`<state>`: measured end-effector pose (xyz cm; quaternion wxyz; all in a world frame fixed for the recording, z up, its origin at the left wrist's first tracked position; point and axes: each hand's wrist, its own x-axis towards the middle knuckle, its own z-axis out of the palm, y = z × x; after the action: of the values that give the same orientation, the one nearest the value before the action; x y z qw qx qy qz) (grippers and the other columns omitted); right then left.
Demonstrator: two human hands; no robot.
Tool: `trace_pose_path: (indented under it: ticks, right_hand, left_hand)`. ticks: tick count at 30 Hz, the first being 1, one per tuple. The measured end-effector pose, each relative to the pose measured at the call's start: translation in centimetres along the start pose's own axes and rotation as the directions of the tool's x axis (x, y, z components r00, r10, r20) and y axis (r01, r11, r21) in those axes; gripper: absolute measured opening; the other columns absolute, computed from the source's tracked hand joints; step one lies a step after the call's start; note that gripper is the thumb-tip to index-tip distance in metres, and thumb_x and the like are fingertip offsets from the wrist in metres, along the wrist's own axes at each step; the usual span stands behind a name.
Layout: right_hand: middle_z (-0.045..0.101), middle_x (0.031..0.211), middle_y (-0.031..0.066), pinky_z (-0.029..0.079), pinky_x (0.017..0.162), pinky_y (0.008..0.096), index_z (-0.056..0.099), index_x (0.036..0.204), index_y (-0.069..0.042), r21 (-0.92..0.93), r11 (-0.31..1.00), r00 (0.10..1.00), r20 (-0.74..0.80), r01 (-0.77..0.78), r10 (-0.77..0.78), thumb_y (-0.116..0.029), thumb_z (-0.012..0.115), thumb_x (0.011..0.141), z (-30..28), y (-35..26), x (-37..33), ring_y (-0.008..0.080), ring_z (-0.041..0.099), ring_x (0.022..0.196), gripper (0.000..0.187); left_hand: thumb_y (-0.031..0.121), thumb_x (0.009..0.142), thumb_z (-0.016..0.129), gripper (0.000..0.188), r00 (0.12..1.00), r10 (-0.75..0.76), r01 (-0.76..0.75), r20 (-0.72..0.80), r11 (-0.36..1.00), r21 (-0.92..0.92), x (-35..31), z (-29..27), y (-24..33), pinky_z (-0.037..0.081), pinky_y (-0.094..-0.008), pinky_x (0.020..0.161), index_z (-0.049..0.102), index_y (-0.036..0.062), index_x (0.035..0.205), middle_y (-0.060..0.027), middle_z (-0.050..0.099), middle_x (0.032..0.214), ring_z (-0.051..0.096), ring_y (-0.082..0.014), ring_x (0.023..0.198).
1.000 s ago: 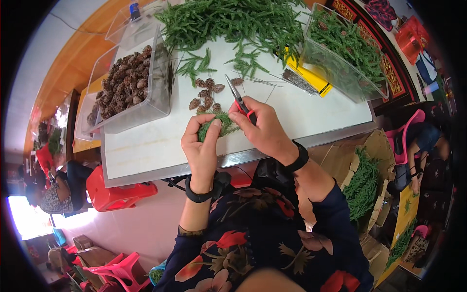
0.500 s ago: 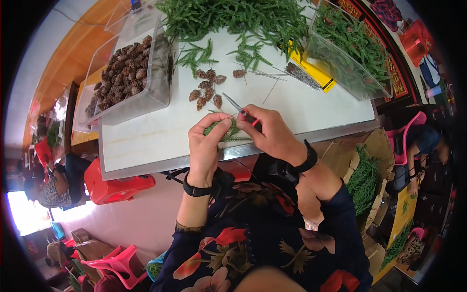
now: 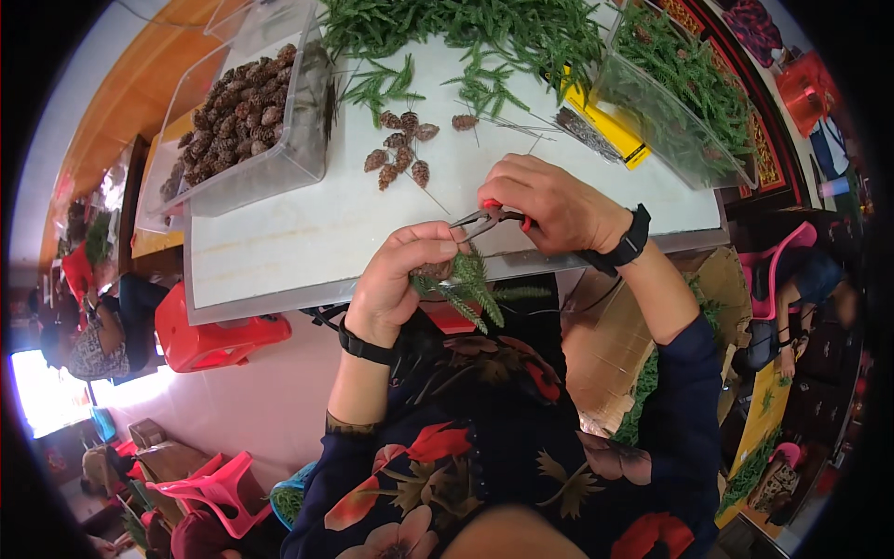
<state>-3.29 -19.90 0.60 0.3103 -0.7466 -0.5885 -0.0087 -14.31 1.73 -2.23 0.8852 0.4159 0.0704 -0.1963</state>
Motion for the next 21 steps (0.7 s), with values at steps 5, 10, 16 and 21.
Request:
trace_pose_path:
  ticks: [5, 10, 16, 21]
  right_hand:
    - [0.054, 0.087, 0.0063, 0.046, 0.074, 0.0358, 0.051, 0.094, -0.008, -0.017, 0.997, 0.997, 0.028, 0.077, -0.076, 0.01, 0.058, 0.06, -0.3, 0.5, 0.8, 0.0294, 0.053, 0.085, 0.039]
    - [0.056, 0.093, 0.0093, 0.047, 0.075, 0.0366, 0.052, 0.1, -0.006, -0.022, 0.994, 0.992, 0.07, 0.108, -0.106, 0.01, 0.054, 0.059, -0.8, 1.5, 1.1, 0.0309, 0.054, 0.086, 0.044]
    - [0.055, 0.094, 0.0087, 0.047, 0.077, 0.0363, 0.052, 0.098, -0.005, -0.002, 0.989, 0.985, 0.088, 0.147, -0.146, 0.01, 0.054, 0.058, -0.2, 1.5, 2.0, 0.0302, 0.054, 0.088, 0.043]
    - [0.055, 0.095, 0.008, 0.046, 0.079, 0.0365, 0.052, 0.097, -0.005, 0.027, 0.978, 0.975, 0.075, 0.208, -0.209, 0.009, 0.055, 0.059, 0.0, 1.5, 2.6, 0.0298, 0.053, 0.089, 0.041]
  left_hand:
    - [0.009, 0.082, 0.06, 0.015, 0.999, -0.039, 0.04, 0.016, 0.998, -0.046, -0.1, -0.1, -0.1, 0.045, -0.0236, 0.072, 0.065, -0.0023, 0.09, -0.0054, 0.065, 0.083, 0.058, -0.0123, 0.076]
    - [0.012, 0.083, 0.058, 0.016, 0.987, -0.023, 0.044, 0.162, 0.991, -0.126, 0.1, -0.6, -0.3, 0.045, -0.024, 0.072, 0.063, -0.0021, 0.088, -0.0062, 0.063, 0.083, 0.059, -0.0141, 0.076]
    - [0.016, 0.082, 0.058, 0.018, 0.986, -0.046, 0.078, 0.158, 0.975, -0.208, 0.0, -0.5, -0.3, 0.045, -0.025, 0.072, 0.061, -0.0022, 0.086, -0.0069, 0.062, 0.084, 0.058, -0.0149, 0.077]
    - [0.017, 0.082, 0.058, 0.02, 0.964, -0.065, 0.145, 0.258, 0.941, -0.305, 0.4, -1.7, -0.9, 0.045, -0.0261, 0.072, 0.06, -0.0024, 0.085, -0.0071, 0.061, 0.084, 0.057, -0.0155, 0.076]
